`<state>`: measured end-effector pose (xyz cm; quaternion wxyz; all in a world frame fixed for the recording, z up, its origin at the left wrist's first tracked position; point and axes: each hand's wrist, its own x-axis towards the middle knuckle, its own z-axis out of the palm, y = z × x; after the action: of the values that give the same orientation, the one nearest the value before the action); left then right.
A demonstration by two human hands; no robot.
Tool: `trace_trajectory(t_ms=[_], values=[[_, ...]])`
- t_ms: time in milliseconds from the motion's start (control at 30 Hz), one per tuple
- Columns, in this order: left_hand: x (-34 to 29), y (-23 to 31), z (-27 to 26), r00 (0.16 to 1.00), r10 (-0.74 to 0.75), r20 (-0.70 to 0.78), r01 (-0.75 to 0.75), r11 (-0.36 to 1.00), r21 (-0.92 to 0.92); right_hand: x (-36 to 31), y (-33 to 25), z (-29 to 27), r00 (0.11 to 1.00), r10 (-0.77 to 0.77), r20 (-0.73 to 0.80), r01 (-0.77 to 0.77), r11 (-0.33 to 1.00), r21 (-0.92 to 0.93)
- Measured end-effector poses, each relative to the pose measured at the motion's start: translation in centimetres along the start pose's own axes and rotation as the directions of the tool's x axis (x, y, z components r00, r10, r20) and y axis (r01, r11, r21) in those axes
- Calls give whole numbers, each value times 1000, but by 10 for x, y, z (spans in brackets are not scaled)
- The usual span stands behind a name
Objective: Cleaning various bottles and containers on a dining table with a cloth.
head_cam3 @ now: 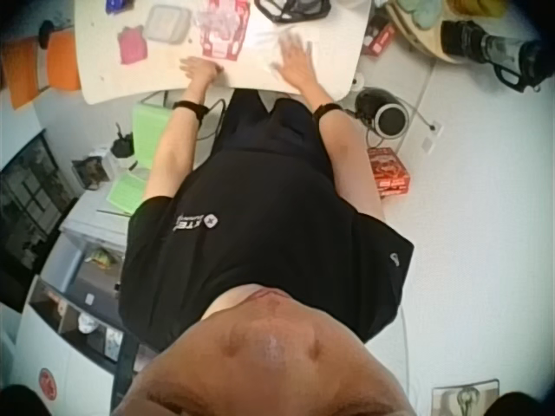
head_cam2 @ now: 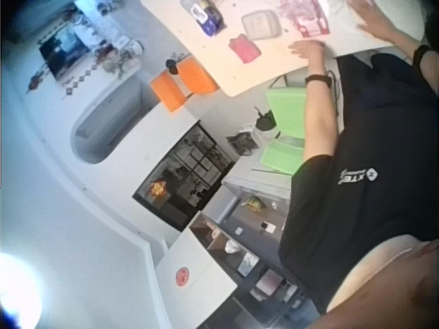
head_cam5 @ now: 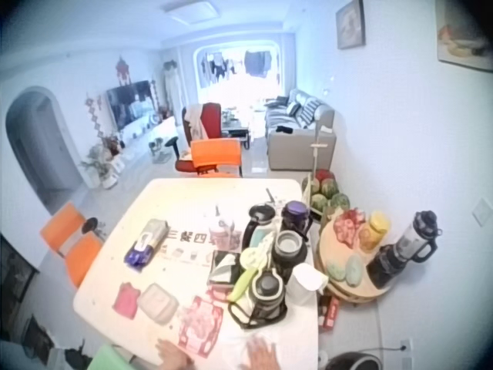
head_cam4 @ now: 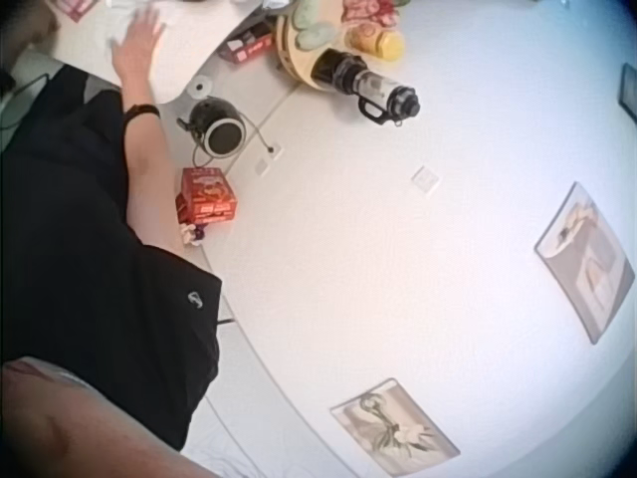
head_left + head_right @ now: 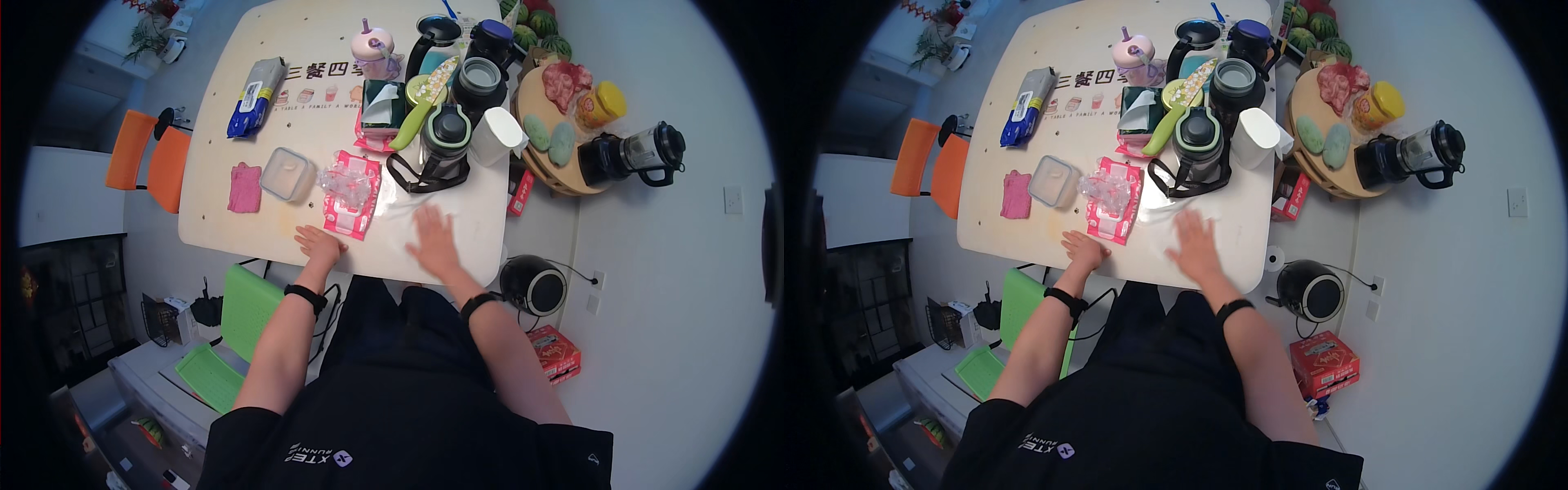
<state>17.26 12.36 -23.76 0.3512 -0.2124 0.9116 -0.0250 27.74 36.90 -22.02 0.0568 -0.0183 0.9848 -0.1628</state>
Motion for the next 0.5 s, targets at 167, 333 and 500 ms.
trace_trajectory(t_ms=[167, 333, 500], values=[[-1, -10, 0, 1000, -5, -11, 5, 999, -36, -54, 21, -21, 927, -321, 196, 324, 946, 18], [1, -8, 2, 1000, 8, -18, -8, 1000, -24, -48, 87, -32, 999, 35, 21, -33, 997, -76], [1, 0, -6, 1000, 11, -16, -11, 1000, -20, -4, 50, -7, 970, 160, -181, -177, 981, -83]])
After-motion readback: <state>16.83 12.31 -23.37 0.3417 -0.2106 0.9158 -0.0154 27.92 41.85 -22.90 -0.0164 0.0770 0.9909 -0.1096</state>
